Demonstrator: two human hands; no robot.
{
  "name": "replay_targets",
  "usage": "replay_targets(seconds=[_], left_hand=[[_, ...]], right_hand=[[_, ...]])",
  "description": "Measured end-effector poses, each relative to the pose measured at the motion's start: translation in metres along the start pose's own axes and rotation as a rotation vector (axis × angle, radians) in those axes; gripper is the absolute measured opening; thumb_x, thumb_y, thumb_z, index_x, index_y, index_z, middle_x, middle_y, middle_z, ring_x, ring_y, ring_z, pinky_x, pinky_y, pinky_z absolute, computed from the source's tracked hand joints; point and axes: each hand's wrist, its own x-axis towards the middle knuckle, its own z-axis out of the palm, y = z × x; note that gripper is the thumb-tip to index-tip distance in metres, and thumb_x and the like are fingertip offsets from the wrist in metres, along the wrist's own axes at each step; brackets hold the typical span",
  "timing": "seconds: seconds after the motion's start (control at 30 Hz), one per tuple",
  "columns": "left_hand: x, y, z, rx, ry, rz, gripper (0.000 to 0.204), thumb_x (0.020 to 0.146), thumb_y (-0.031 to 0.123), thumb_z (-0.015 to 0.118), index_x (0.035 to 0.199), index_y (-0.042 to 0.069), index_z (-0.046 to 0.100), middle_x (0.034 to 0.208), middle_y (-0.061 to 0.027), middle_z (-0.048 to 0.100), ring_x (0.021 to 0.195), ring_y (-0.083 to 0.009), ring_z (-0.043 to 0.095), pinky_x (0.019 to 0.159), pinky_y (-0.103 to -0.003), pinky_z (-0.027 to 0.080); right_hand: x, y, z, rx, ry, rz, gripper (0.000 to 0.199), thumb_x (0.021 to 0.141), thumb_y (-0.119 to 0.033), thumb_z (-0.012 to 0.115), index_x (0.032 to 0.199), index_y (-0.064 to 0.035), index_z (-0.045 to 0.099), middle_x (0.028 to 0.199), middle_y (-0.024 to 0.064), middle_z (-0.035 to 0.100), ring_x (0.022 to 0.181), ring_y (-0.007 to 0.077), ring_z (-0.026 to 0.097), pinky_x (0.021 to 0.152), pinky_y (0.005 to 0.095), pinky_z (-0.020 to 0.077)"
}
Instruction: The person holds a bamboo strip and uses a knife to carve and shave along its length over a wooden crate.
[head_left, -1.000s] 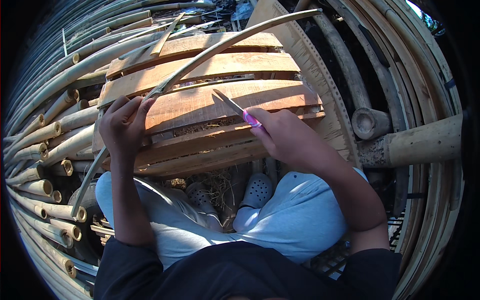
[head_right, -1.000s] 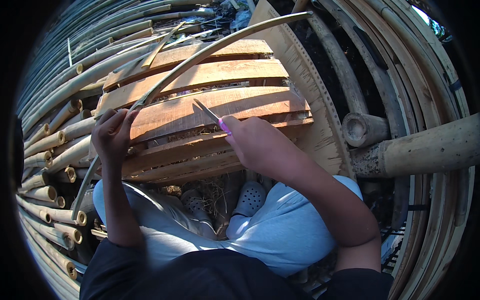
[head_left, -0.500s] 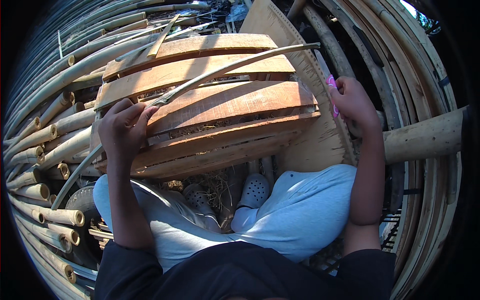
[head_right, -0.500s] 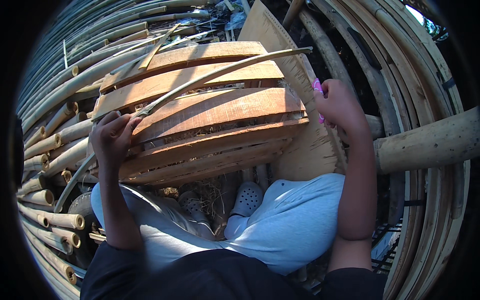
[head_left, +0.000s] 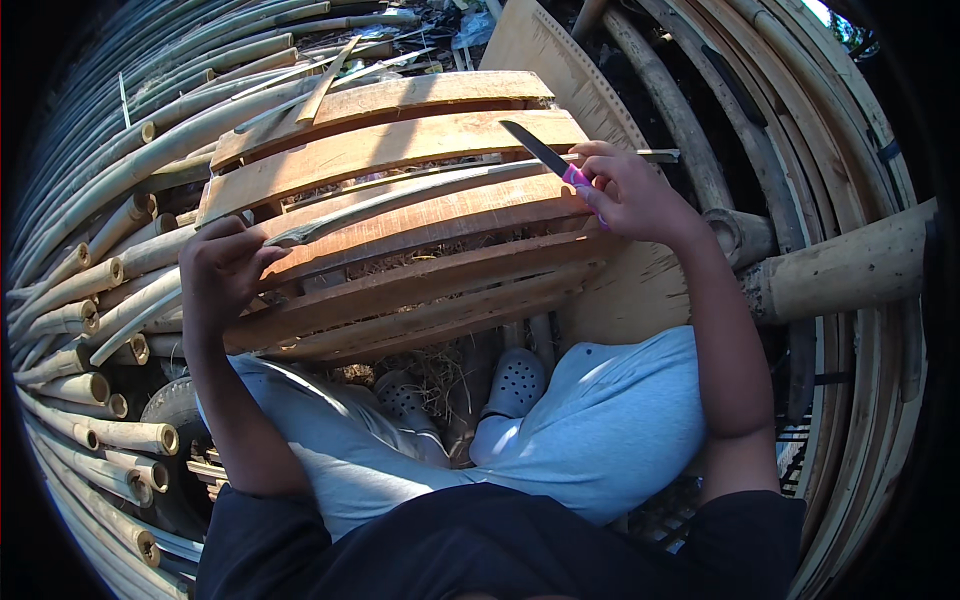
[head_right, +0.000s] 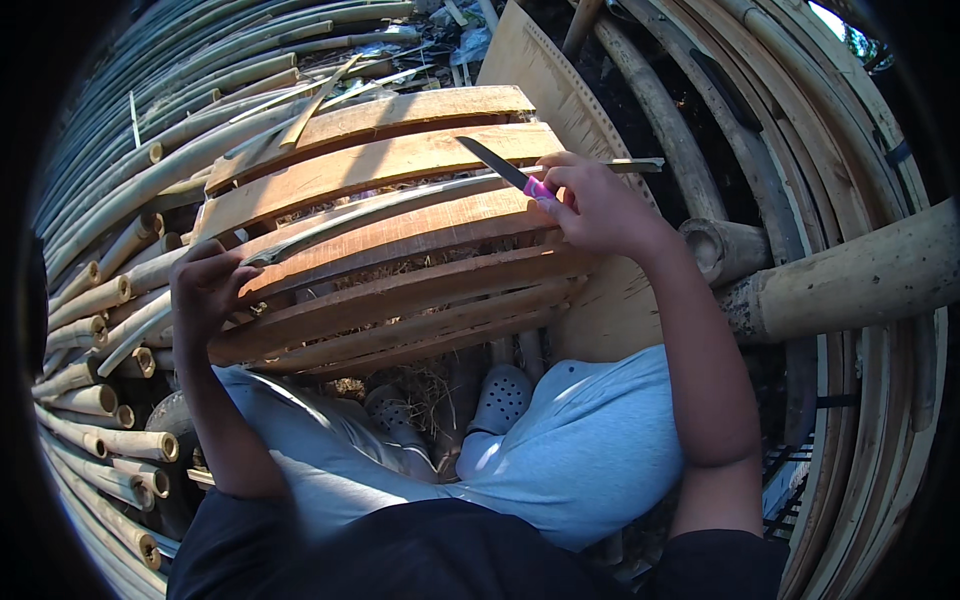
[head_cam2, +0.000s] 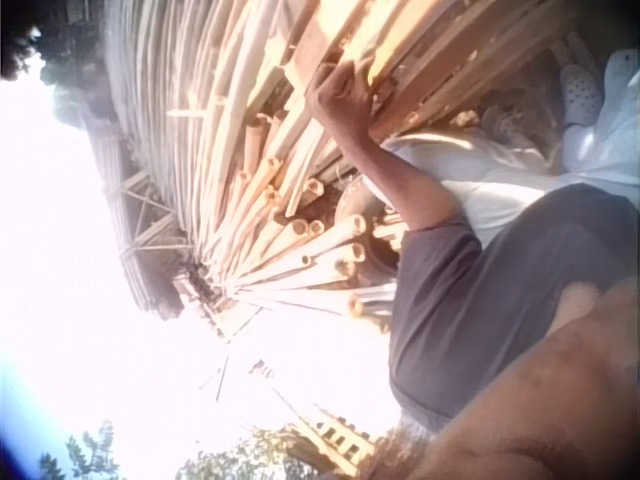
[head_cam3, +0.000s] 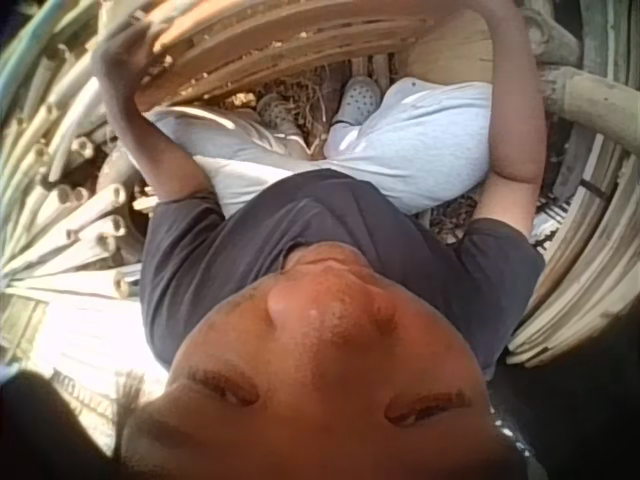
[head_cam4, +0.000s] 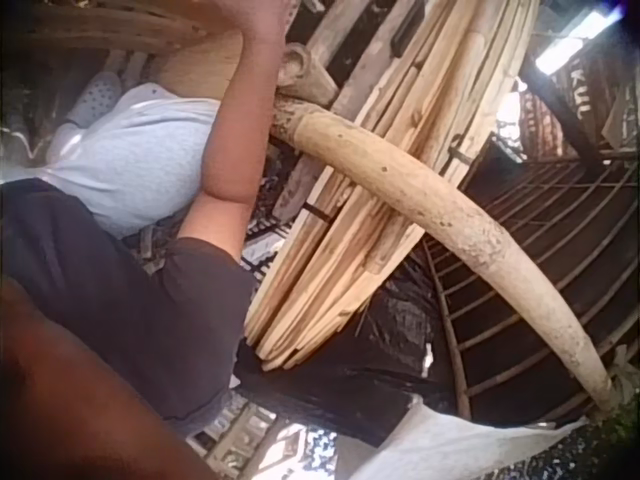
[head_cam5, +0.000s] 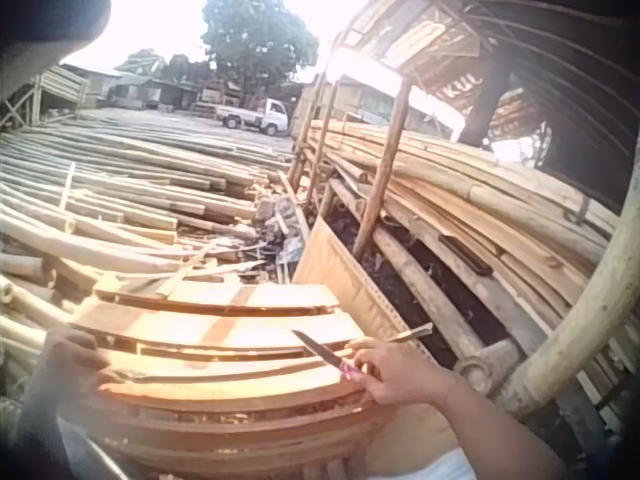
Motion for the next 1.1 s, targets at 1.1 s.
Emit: replay_targets(seconds=[1.1], left_hand=[[0.006, 0.069, 0.049, 0.181, -0.025, 0.077, 0.013, 0.082, 0.018, 0.081, 0.088, 0.009, 0.073, 0.079, -0.0061, 0.064, 0.076, -0.0290, 0.064, 0.068, -0.040, 0.049]], right_hand=[[0.016, -0.058, 0.023, 0.193, 0.092, -0.175, 0.016, 0.095, -0.011, 0.069, 0.102, 0.0036, 0.067, 0.127, 0.0209, 0.061, 0.101, 0.0340, 0.069, 0.086, 0.0399, 0.0568]])
